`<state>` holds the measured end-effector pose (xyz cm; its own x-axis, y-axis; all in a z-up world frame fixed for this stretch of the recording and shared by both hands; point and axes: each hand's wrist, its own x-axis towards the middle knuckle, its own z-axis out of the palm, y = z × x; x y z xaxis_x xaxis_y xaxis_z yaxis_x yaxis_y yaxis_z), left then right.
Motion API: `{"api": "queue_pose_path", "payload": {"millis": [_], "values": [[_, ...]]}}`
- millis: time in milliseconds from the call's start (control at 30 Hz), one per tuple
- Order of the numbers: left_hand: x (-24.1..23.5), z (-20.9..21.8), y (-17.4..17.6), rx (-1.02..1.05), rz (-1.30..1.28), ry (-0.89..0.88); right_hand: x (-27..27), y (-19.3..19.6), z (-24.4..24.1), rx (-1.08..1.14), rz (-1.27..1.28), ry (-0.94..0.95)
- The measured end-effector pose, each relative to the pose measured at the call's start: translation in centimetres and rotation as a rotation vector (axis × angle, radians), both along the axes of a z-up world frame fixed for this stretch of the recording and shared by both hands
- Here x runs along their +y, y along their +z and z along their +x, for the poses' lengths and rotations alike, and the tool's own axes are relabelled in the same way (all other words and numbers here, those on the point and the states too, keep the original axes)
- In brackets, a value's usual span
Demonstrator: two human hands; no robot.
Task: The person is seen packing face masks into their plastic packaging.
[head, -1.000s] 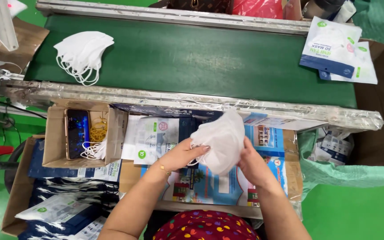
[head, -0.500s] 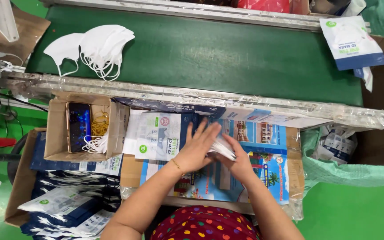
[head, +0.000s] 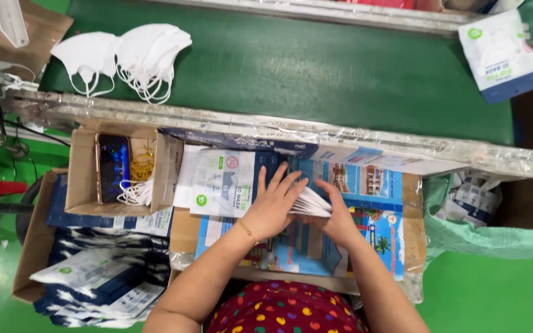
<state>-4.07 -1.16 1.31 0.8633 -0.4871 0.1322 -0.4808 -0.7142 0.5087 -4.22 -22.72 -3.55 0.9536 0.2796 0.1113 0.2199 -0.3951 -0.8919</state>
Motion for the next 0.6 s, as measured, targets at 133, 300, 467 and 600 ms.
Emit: {"api": "queue_pose_path", "payload": {"millis": [133,300,467,600], "values": [[-1.1,0.0,-1.5,-0.065,0.012,-0.028,-0.3,-2.8,-0.3,0.119,0.147,0.005],[0.1,0.0,-1.5,-0.037,-0.296,-0.044,-2.3,1.3,0.4,0.092,-0.072,0.042],[3.9,0.1,-3.9,0.048,-0.245,0.427,-5.3,9.2,0.0,0.179,-0.187,0.034],[4.6,0.2,-7.4,0.11,-0.167,0.53,-5.0,11.0,0.0,0.109,-0.301,-0.159]]}}
